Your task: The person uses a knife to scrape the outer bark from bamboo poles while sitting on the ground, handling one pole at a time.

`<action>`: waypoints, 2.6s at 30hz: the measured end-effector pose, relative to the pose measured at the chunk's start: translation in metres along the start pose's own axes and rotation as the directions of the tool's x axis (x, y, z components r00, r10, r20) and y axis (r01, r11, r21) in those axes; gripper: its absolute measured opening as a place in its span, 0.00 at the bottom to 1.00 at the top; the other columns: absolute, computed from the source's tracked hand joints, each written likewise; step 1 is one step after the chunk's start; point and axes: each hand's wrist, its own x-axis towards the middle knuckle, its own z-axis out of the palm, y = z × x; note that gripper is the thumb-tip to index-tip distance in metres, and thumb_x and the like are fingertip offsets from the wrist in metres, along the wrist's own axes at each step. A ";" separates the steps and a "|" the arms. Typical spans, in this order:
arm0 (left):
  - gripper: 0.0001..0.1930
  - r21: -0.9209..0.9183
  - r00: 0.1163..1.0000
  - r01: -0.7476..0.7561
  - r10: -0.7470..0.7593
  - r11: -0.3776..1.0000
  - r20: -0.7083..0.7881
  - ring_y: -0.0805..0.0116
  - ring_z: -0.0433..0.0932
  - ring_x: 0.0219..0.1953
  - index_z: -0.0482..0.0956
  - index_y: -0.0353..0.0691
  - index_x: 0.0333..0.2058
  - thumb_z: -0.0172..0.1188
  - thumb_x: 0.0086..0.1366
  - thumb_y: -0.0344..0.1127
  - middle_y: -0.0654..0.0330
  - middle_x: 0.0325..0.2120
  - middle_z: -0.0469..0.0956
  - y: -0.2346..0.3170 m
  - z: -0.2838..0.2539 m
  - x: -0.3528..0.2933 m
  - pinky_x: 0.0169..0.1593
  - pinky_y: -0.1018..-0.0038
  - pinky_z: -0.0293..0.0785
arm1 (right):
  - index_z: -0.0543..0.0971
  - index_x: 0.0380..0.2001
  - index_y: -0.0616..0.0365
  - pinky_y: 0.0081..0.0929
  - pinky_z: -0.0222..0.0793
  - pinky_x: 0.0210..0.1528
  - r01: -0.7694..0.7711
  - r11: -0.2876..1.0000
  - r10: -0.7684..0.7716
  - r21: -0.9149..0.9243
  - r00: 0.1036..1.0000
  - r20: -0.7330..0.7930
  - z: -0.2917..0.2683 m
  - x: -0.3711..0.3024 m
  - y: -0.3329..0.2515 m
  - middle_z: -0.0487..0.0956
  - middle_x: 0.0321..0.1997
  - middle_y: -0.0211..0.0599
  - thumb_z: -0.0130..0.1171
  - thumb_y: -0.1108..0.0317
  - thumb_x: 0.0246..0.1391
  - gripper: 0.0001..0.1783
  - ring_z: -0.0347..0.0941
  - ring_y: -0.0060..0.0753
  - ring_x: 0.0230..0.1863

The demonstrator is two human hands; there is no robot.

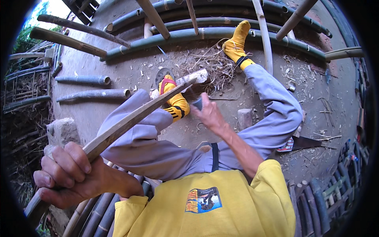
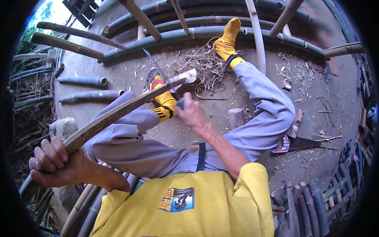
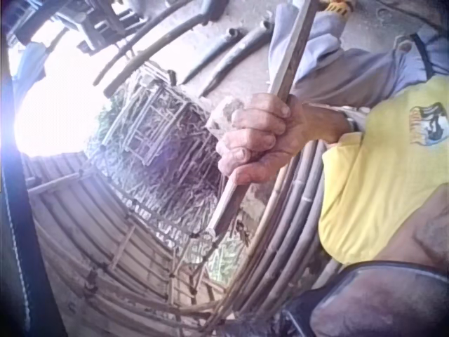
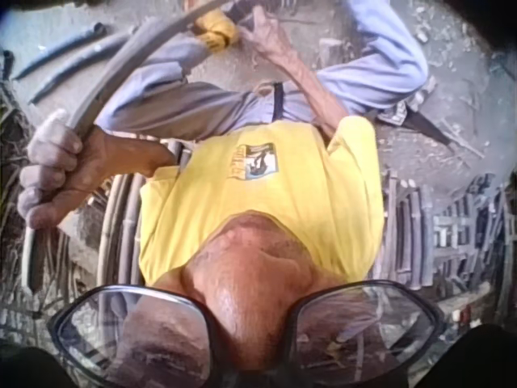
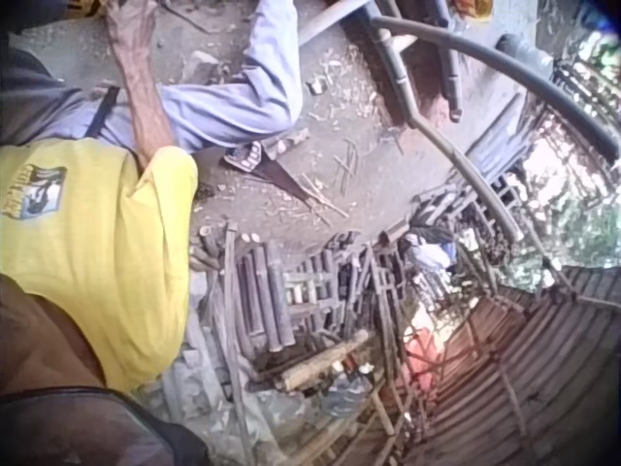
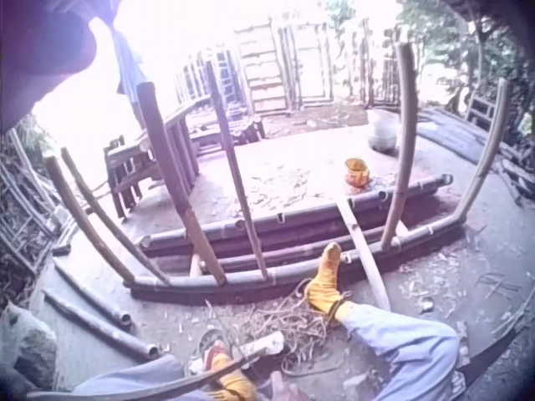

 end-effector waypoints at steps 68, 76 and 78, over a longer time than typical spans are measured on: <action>0.09 -0.373 0.994 -0.093 0.062 0.923 -0.093 0.83 0.65 0.09 0.69 0.46 0.14 0.62 0.42 0.27 0.72 0.10 0.68 0.017 -0.047 0.005 0.13 0.88 0.66 | 0.65 0.34 0.60 0.42 0.72 0.26 0.149 0.987 -0.150 -0.056 0.989 -0.018 0.018 -0.002 -0.011 0.76 0.22 0.52 0.64 0.66 0.46 0.19 0.77 0.54 0.28; 0.11 0.051 0.960 -0.052 0.064 0.997 -0.272 0.82 0.62 0.10 0.68 0.42 0.20 0.61 0.55 0.36 0.70 0.12 0.64 0.004 -0.038 0.007 0.13 0.86 0.61 | 0.63 0.34 0.61 0.46 0.70 0.28 0.093 0.994 -0.097 -0.055 0.993 -0.074 0.025 0.044 0.034 0.77 0.24 0.55 0.63 0.61 0.47 0.22 0.76 0.59 0.30; 0.12 0.009 0.972 -0.063 0.063 0.998 -0.226 0.82 0.62 0.10 0.69 0.41 0.21 0.61 0.55 0.37 0.69 0.12 0.64 0.006 -0.042 0.004 0.13 0.85 0.61 | 0.63 0.33 0.60 0.47 0.70 0.28 0.164 0.986 -0.166 -0.041 0.985 -0.043 0.017 0.034 0.024 0.76 0.24 0.55 0.63 0.62 0.47 0.20 0.75 0.61 0.30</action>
